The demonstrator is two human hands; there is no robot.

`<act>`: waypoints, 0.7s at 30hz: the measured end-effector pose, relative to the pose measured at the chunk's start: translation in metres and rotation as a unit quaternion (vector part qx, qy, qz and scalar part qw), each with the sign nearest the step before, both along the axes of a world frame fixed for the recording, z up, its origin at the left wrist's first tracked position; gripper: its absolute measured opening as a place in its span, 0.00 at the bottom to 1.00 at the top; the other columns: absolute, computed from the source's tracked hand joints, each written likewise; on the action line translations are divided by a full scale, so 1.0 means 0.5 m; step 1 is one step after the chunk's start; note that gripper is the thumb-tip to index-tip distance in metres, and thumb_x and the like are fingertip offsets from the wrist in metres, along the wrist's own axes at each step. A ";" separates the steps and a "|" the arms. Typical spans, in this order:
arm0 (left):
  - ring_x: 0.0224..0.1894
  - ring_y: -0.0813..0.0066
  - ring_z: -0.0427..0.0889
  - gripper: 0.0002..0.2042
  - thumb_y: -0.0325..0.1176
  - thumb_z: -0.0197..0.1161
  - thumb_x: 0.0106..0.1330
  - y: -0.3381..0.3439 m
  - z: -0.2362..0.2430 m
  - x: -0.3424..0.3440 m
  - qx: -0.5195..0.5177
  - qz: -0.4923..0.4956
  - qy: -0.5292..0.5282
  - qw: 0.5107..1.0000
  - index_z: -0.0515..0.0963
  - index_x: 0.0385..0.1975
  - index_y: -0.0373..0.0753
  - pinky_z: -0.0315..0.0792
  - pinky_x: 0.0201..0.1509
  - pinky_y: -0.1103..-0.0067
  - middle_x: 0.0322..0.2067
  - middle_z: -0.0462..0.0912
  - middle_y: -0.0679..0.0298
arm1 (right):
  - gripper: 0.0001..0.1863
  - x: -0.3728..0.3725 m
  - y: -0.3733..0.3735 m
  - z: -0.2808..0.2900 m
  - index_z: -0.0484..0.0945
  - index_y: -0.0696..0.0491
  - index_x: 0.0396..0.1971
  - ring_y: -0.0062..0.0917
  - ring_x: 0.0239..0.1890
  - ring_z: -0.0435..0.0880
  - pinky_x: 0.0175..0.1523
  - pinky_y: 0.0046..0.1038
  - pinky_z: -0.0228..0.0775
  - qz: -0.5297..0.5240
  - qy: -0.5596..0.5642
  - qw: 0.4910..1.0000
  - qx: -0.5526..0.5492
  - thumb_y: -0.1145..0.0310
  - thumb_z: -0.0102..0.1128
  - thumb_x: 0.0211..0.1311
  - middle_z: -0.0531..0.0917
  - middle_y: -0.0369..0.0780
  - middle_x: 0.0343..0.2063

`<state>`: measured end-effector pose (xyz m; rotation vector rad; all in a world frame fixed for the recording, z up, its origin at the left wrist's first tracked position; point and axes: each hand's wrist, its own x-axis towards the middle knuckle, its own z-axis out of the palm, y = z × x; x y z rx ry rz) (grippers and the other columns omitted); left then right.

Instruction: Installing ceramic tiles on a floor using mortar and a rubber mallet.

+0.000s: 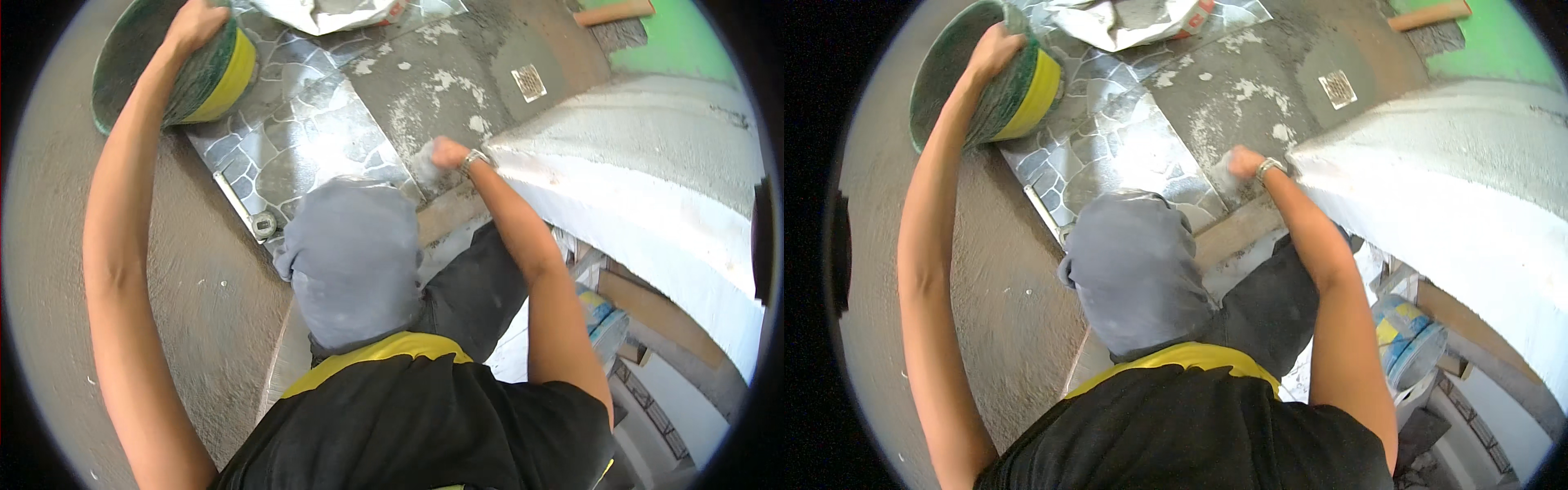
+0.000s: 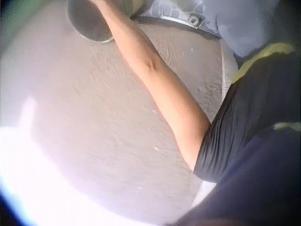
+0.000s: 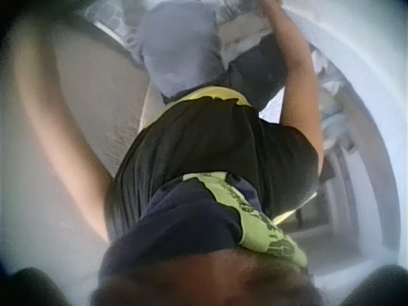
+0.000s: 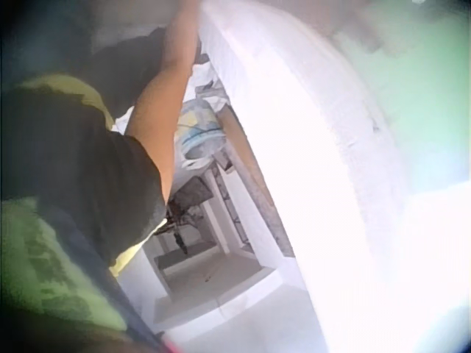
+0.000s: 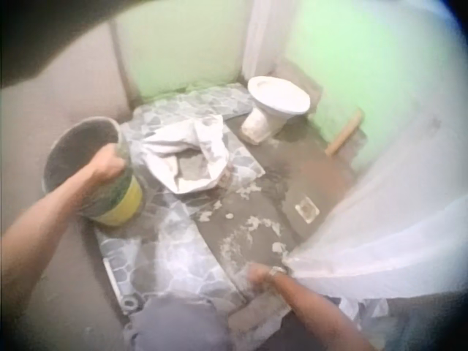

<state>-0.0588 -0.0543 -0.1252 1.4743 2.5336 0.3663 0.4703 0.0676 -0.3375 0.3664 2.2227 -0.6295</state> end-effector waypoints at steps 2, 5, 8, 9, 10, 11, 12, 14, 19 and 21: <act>0.40 0.52 0.84 0.20 0.40 0.59 0.54 0.009 0.011 0.026 -0.007 0.009 -0.038 0.999 0.80 0.40 0.30 0.73 0.49 0.65 0.33 0.84 0.45 | 0.11 -0.019 0.001 -0.015 0.84 0.63 0.37 0.34 0.38 0.85 0.47 0.35 0.77 -0.559 0.228 0.733 -0.314 0.78 0.53 0.59 0.87 0.46 0.36; 0.37 0.51 0.84 0.13 0.31 0.58 0.54 0.005 0.057 0.154 0.089 0.020 -0.119 0.989 0.82 0.35 0.29 0.75 0.44 0.65 0.33 0.85 0.42 | 0.12 -0.026 0.028 -0.016 0.80 0.63 0.45 0.34 0.43 0.84 0.54 0.39 0.77 -0.665 0.310 0.541 -0.411 0.77 0.54 0.64 0.85 0.47 0.43; 0.35 0.49 0.84 0.13 0.30 0.57 0.54 -0.028 0.079 0.117 0.065 0.055 -0.058 0.995 0.82 0.34 0.29 0.75 0.43 0.64 0.31 0.84 0.43 | 0.15 -0.055 0.055 0.010 0.78 0.62 0.50 0.36 0.48 0.84 0.55 0.37 0.78 -0.711 0.292 0.456 -0.449 0.75 0.50 0.68 0.84 0.47 0.44; 0.36 0.48 0.83 0.14 0.30 0.57 0.53 -0.030 0.081 0.121 0.077 0.062 -0.063 0.993 0.82 0.35 0.28 0.74 0.43 0.64 0.33 0.84 0.40 | 0.15 -0.041 0.063 0.013 0.80 0.63 0.47 0.39 0.46 0.85 0.53 0.41 0.78 -0.675 0.208 0.583 -0.402 0.73 0.50 0.66 0.85 0.50 0.42; 0.36 0.48 0.83 0.14 0.30 0.57 0.53 -0.026 0.078 0.119 0.080 0.066 -0.063 0.993 0.82 0.35 0.28 0.74 0.43 0.64 0.33 0.84 0.40 | 0.15 -0.024 0.083 0.009 0.81 0.64 0.44 0.42 0.44 0.86 0.51 0.44 0.78 -0.623 0.121 0.694 -0.339 0.71 0.51 0.64 0.85 0.53 0.40; 0.34 0.50 0.83 0.12 0.31 0.57 0.55 -0.022 0.075 0.117 0.077 0.060 -0.041 0.994 0.81 0.33 0.29 0.74 0.41 0.65 0.30 0.84 0.44 | 0.15 -0.018 0.101 0.001 0.81 0.64 0.44 0.42 0.44 0.86 0.51 0.44 0.78 -0.619 0.122 0.698 -0.339 0.71 0.51 0.64 0.85 0.53 0.40; 0.31 0.53 0.82 0.11 0.31 0.57 0.58 -0.002 0.064 0.117 0.080 0.047 -0.026 0.995 0.81 0.30 0.30 0.74 0.38 0.66 0.27 0.84 0.48 | 0.17 0.011 0.129 -0.017 0.81 0.66 0.42 0.45 0.44 0.86 0.51 0.44 0.77 -0.392 0.065 0.897 -0.193 0.68 0.52 0.61 0.84 0.57 0.39; 0.42 0.47 0.84 0.19 0.38 0.58 0.53 0.007 0.040 0.065 0.061 0.040 -0.004 0.997 0.79 0.40 0.29 0.73 0.50 0.64 0.35 0.84 0.43 | 0.20 -0.023 0.135 -0.024 0.81 0.68 0.39 0.48 0.43 0.85 0.51 0.43 0.76 -0.105 0.006 0.994 -0.031 0.65 0.52 0.57 0.84 0.61 0.38; 0.43 0.43 0.83 0.19 0.36 0.58 0.53 -0.018 0.015 0.054 0.021 0.059 -0.004 0.998 0.79 0.39 0.28 0.74 0.51 0.63 0.36 0.83 0.39 | 0.20 -0.235 0.033 0.029 0.79 0.71 0.41 0.48 0.44 0.84 0.53 0.41 0.76 -0.244 0.124 0.962 0.014 0.69 0.51 0.57 0.82 0.62 0.42; 0.45 0.41 0.83 0.19 0.36 0.58 0.54 0.018 0.021 0.076 0.029 0.035 -0.005 0.999 0.79 0.40 0.26 0.74 0.52 0.61 0.37 0.82 0.36 | 0.19 -0.262 0.062 -0.001 0.73 0.65 0.55 0.45 0.52 0.81 0.59 0.41 0.75 -0.660 0.303 0.564 -0.393 0.74 0.47 0.67 0.81 0.53 0.51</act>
